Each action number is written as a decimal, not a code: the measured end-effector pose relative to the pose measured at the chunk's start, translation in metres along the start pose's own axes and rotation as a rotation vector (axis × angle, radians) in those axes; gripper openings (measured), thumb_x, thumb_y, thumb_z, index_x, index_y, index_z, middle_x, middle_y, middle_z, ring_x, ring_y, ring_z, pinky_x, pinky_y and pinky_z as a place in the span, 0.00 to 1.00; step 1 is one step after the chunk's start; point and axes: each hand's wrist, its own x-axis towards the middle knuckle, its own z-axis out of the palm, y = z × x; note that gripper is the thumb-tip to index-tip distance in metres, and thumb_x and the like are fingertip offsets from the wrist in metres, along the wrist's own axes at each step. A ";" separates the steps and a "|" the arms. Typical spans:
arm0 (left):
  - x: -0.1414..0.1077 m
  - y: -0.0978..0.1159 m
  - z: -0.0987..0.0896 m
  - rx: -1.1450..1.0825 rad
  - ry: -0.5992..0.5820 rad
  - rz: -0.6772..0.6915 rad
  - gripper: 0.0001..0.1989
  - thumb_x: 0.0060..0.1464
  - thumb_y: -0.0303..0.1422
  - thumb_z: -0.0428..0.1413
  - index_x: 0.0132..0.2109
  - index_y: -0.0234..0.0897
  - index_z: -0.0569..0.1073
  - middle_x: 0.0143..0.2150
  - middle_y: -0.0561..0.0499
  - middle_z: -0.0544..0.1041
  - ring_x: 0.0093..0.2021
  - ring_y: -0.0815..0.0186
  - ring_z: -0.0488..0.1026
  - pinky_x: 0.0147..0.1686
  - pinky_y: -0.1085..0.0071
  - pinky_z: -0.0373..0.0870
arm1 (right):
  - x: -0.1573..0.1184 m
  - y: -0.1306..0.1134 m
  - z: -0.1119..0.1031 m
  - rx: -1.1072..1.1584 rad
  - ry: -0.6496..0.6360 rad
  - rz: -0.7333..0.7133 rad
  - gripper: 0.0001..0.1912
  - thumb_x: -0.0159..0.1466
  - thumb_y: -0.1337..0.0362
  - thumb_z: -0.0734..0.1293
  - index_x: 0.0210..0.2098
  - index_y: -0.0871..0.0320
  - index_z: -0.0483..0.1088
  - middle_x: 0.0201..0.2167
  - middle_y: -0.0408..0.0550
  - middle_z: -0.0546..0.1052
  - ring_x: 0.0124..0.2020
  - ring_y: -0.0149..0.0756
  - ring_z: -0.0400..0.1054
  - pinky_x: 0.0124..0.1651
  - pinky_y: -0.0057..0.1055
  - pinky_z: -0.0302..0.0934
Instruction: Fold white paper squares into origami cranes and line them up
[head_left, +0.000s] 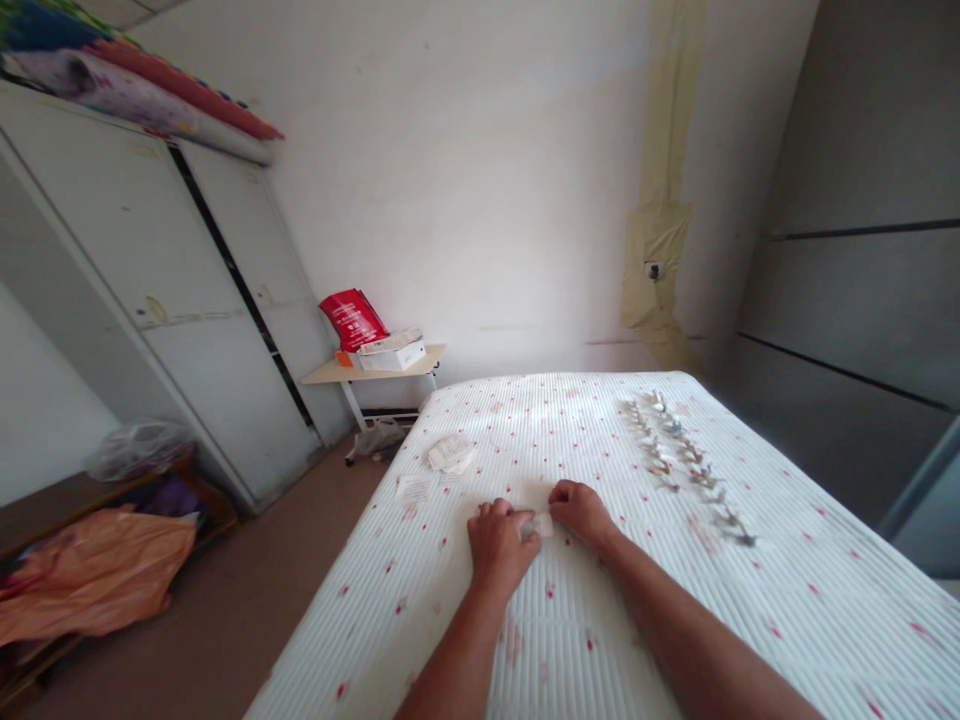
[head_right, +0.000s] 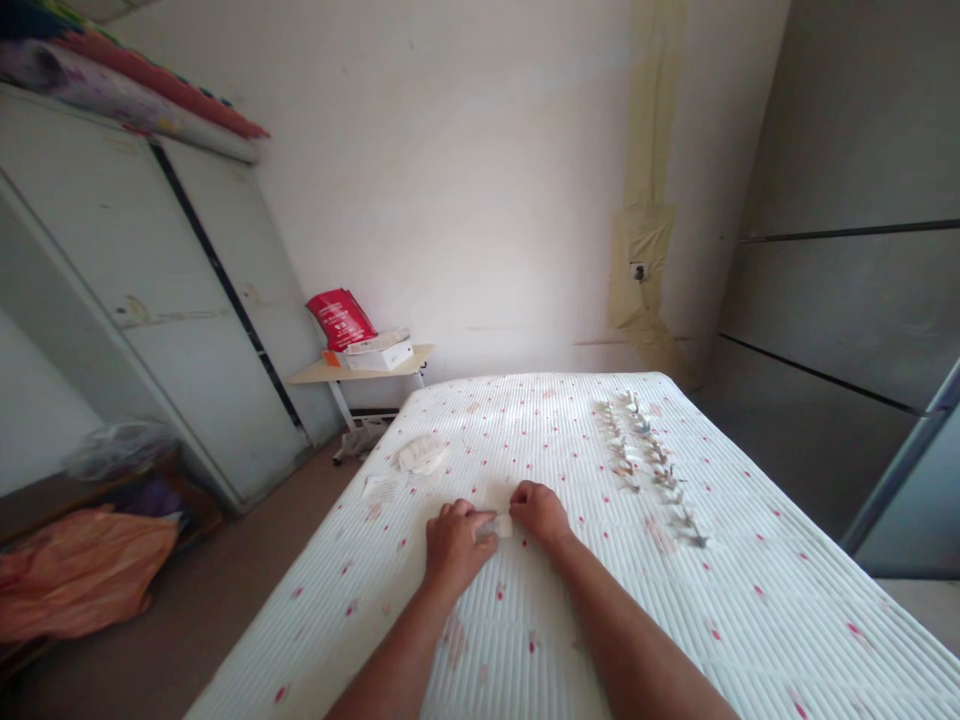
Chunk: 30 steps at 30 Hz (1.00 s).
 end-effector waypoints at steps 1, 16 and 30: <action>0.001 -0.001 0.001 -0.004 -0.001 -0.005 0.15 0.47 0.39 0.52 0.45 0.54 0.72 0.40 0.51 0.69 0.45 0.60 0.61 0.41 0.66 0.54 | -0.004 0.000 0.000 0.018 -0.003 -0.016 0.08 0.51 0.69 0.62 0.30 0.58 0.72 0.27 0.43 0.75 0.28 0.28 0.66 0.28 0.22 0.54; 0.004 -0.003 0.009 -0.173 0.046 0.008 0.11 0.46 0.33 0.56 0.39 0.51 0.74 0.40 0.55 0.71 0.46 0.64 0.63 0.46 0.67 0.53 | -0.023 -0.011 0.000 -0.139 -0.052 -0.113 0.08 0.50 0.70 0.62 0.26 0.57 0.73 0.30 0.45 0.73 0.30 0.29 0.65 0.32 0.23 0.53; 0.004 -0.003 0.011 -0.165 0.064 -0.027 0.11 0.45 0.36 0.56 0.39 0.50 0.75 0.41 0.54 0.72 0.45 0.64 0.64 0.45 0.67 0.55 | -0.023 -0.015 0.005 -0.173 -0.009 -0.060 0.04 0.50 0.68 0.64 0.26 0.58 0.71 0.29 0.46 0.73 0.28 0.30 0.64 0.29 0.24 0.50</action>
